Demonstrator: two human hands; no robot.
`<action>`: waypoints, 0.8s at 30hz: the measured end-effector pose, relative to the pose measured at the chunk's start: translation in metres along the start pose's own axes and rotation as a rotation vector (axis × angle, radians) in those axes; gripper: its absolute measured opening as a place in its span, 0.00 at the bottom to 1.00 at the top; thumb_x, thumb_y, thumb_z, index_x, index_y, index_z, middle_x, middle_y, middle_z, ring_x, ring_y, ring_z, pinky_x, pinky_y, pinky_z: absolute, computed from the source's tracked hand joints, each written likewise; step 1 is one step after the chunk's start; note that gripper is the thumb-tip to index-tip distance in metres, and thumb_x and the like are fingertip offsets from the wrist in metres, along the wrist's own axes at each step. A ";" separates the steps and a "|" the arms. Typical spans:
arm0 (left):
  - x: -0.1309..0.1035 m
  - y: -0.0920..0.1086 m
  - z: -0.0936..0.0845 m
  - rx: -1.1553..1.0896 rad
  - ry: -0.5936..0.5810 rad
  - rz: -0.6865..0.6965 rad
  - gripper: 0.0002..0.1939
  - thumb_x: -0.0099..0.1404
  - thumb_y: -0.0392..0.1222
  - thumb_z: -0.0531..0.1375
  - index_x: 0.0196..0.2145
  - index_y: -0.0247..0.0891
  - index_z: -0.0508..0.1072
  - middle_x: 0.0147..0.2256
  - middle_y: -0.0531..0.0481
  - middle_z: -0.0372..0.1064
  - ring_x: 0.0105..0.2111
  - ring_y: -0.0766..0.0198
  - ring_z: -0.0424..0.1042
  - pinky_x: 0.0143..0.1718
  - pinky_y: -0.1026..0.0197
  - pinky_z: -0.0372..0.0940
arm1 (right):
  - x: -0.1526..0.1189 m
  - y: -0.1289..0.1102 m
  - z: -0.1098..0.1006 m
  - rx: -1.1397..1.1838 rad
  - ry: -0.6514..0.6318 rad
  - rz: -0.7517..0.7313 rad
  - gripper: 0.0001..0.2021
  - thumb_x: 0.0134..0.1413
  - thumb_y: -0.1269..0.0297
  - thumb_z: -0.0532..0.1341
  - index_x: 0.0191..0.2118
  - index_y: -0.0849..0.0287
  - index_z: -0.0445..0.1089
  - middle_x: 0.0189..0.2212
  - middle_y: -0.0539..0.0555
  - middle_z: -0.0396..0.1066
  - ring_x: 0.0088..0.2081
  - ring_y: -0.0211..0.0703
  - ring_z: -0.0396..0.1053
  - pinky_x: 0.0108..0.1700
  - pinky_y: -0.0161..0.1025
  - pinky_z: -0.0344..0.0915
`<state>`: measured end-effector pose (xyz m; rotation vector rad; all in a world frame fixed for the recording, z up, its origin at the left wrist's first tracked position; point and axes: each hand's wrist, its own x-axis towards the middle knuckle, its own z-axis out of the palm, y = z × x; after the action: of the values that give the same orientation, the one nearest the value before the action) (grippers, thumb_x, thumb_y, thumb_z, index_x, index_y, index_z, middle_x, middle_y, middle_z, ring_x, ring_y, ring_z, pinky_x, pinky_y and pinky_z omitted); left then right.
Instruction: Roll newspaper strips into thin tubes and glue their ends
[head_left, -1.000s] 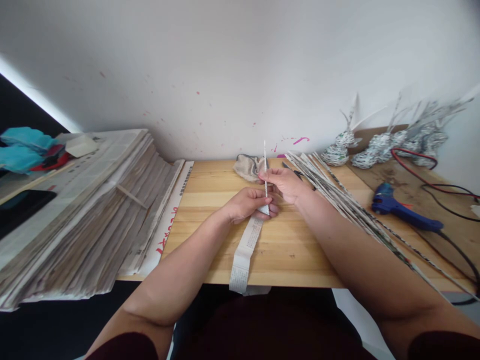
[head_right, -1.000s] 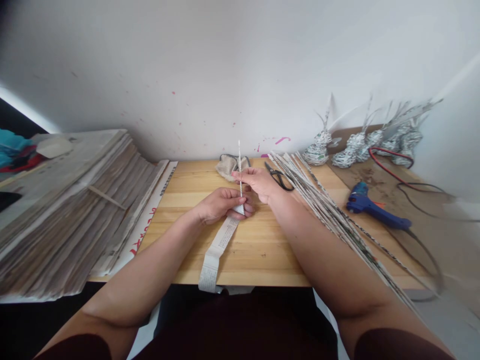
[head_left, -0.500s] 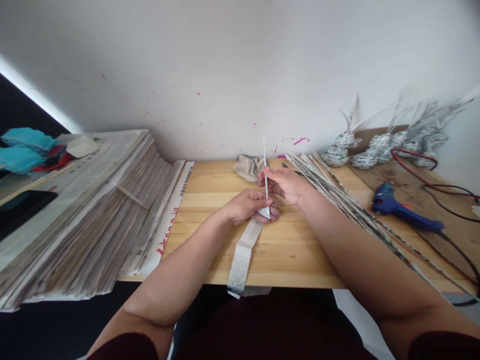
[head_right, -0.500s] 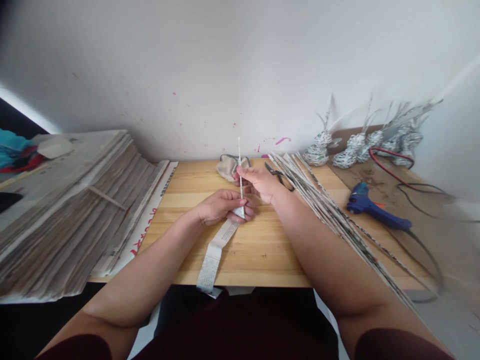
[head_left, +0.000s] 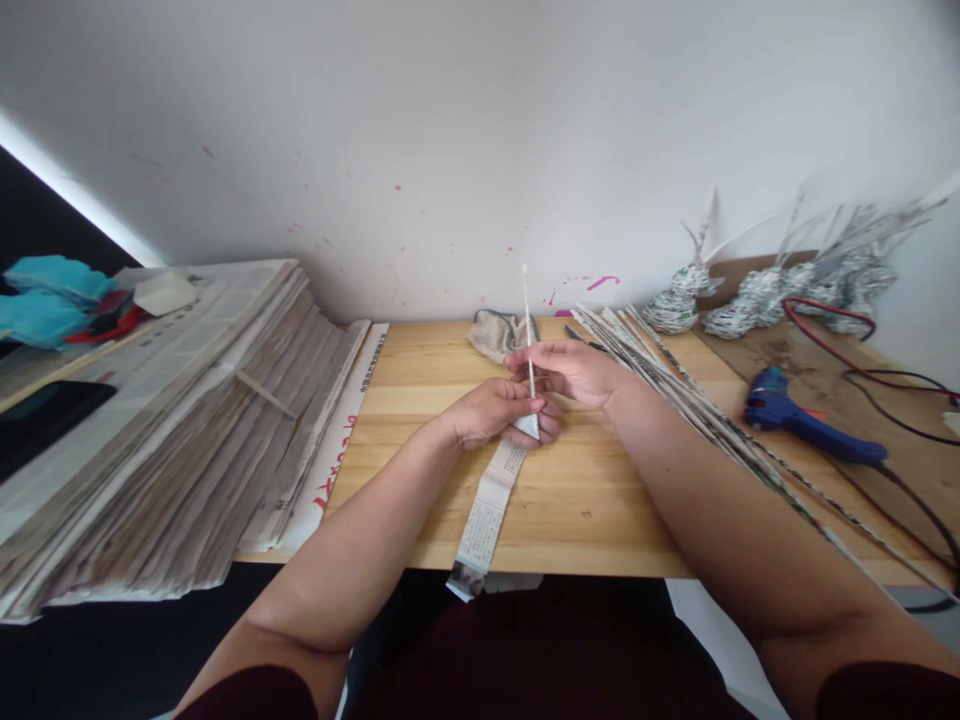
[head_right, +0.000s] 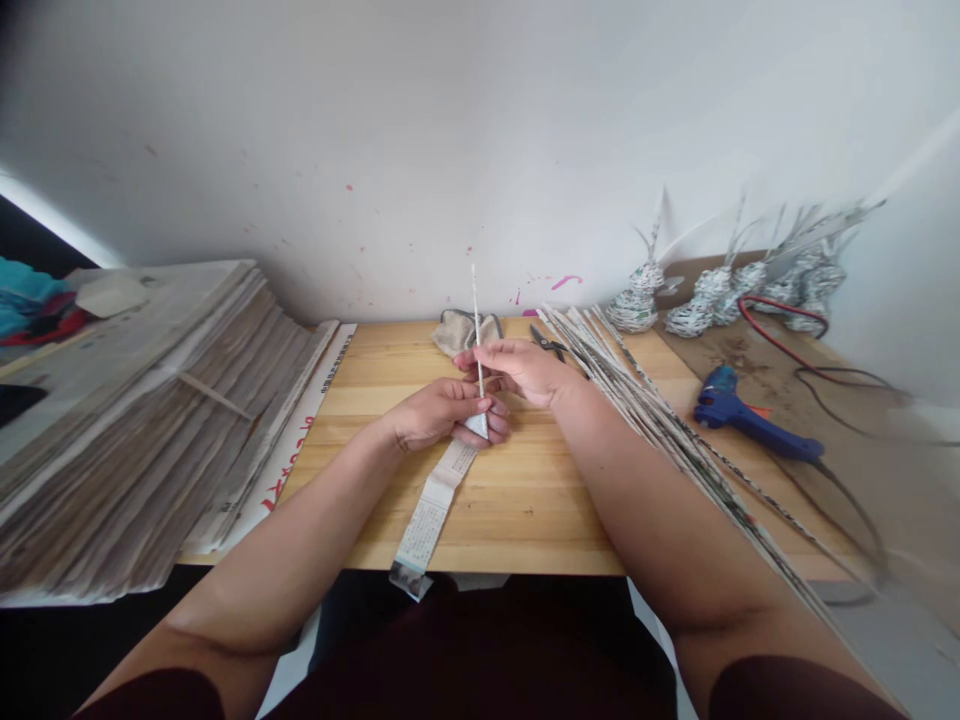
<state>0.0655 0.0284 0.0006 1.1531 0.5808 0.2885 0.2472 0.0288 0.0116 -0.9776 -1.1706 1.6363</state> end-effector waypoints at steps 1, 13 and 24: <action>0.000 0.000 0.000 0.004 -0.005 -0.001 0.22 0.55 0.52 0.68 0.41 0.31 0.77 0.38 0.37 0.76 0.38 0.56 0.77 0.41 0.53 0.70 | -0.001 0.000 -0.001 -0.030 -0.019 -0.001 0.17 0.41 0.52 0.72 0.34 0.60 0.78 0.35 0.55 0.76 0.34 0.39 0.70 0.33 0.35 0.65; -0.005 0.005 -0.001 -0.048 -0.120 0.017 0.19 0.60 0.48 0.66 0.43 0.30 0.77 0.40 0.34 0.76 0.40 0.53 0.77 0.42 0.52 0.71 | -0.006 -0.006 -0.004 -0.036 -0.113 -0.017 0.17 0.48 0.52 0.69 0.38 0.61 0.78 0.35 0.56 0.75 0.36 0.40 0.71 0.36 0.36 0.67; -0.012 0.010 0.003 -0.015 -0.201 0.018 0.19 0.62 0.49 0.64 0.45 0.31 0.76 0.42 0.33 0.76 0.41 0.52 0.77 0.42 0.52 0.71 | -0.004 -0.008 0.004 0.018 0.018 -0.087 0.17 0.34 0.54 0.75 0.24 0.61 0.73 0.22 0.48 0.68 0.23 0.30 0.61 0.23 0.31 0.56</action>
<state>0.0580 0.0243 0.0143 1.1574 0.3912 0.1893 0.2467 0.0254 0.0205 -0.9161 -1.1683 1.5636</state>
